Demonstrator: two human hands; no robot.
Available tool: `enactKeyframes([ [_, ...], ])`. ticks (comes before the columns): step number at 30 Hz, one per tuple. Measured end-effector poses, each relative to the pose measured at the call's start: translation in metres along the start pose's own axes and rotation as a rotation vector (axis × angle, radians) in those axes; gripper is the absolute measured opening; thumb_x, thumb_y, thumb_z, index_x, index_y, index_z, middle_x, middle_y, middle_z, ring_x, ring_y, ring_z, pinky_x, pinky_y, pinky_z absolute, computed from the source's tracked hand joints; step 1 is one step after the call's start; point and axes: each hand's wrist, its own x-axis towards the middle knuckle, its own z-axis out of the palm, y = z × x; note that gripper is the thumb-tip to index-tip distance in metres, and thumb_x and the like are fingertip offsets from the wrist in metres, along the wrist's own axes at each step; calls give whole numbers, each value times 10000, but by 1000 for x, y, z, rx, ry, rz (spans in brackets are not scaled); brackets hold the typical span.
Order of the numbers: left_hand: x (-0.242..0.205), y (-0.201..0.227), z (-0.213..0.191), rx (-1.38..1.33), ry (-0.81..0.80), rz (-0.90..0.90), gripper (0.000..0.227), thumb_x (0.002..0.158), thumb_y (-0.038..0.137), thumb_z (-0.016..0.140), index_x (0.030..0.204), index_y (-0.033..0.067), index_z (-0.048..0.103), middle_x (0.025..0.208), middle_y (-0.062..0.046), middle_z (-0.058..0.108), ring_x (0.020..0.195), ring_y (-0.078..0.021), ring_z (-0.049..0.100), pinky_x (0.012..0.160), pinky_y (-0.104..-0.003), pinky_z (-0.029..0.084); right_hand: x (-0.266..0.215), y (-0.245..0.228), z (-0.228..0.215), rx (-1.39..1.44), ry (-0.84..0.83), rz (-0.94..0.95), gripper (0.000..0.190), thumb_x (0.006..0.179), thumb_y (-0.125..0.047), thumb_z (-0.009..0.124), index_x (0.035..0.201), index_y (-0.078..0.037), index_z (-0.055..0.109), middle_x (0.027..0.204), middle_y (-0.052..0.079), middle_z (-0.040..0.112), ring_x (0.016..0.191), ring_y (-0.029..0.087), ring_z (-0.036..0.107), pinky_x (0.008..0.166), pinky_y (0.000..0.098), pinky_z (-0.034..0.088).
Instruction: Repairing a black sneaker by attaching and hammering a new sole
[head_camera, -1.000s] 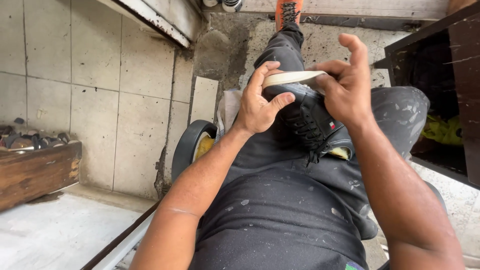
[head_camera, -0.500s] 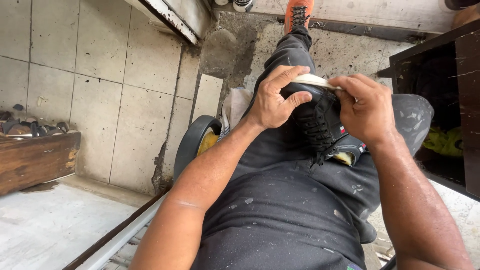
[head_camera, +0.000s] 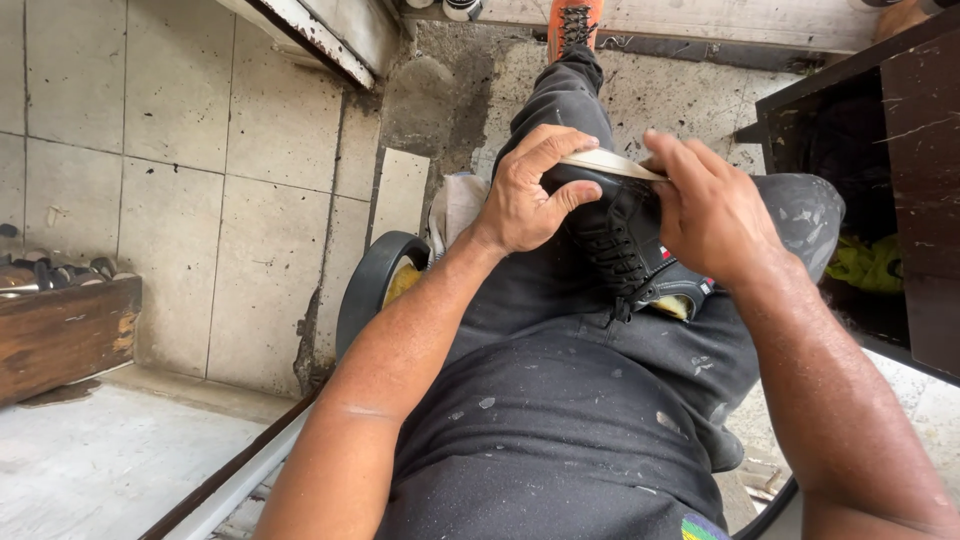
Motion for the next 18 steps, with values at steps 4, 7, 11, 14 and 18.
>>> enactKeyframes([
  [4,4,1,-3,-2,-38,1,410,920,365,817,1250,152,697,1133,-82,680,1075,-281,701,968,-408,539,8,-12,-5,41,-124,55,295,999,57,507,1254,45,655,1002,269,659,894,524,657,697,577,538],
  [7,4,3,-4,3,-46,-4,419,917,369,819,1248,147,690,1123,-89,678,1069,-297,701,956,-415,543,-5,-1,8,-11,-75,20,270,1057,-4,485,1262,14,661,962,209,637,873,460,653,705,510,552],
  [11,5,5,-3,-2,-54,-9,412,916,364,820,1236,142,685,1103,-85,674,1054,-290,702,951,-407,544,-17,10,18,-93,24,-65,337,1020,-2,477,1277,-21,694,944,150,626,801,378,627,658,445,550],
  [14,6,6,-2,-2,-57,-9,408,918,365,818,1234,146,684,1092,-82,670,1046,-285,701,944,-407,546,-17,10,16,-143,48,-124,359,1006,2,464,1271,-13,706,959,154,640,796,360,623,657,431,552],
  [18,5,5,-3,-8,-58,-11,415,912,370,826,1233,150,683,1090,-75,673,1038,-272,703,936,-402,547,-15,7,13,-224,65,-224,366,985,-5,468,1255,17,715,993,178,653,814,354,624,667,424,556],
])
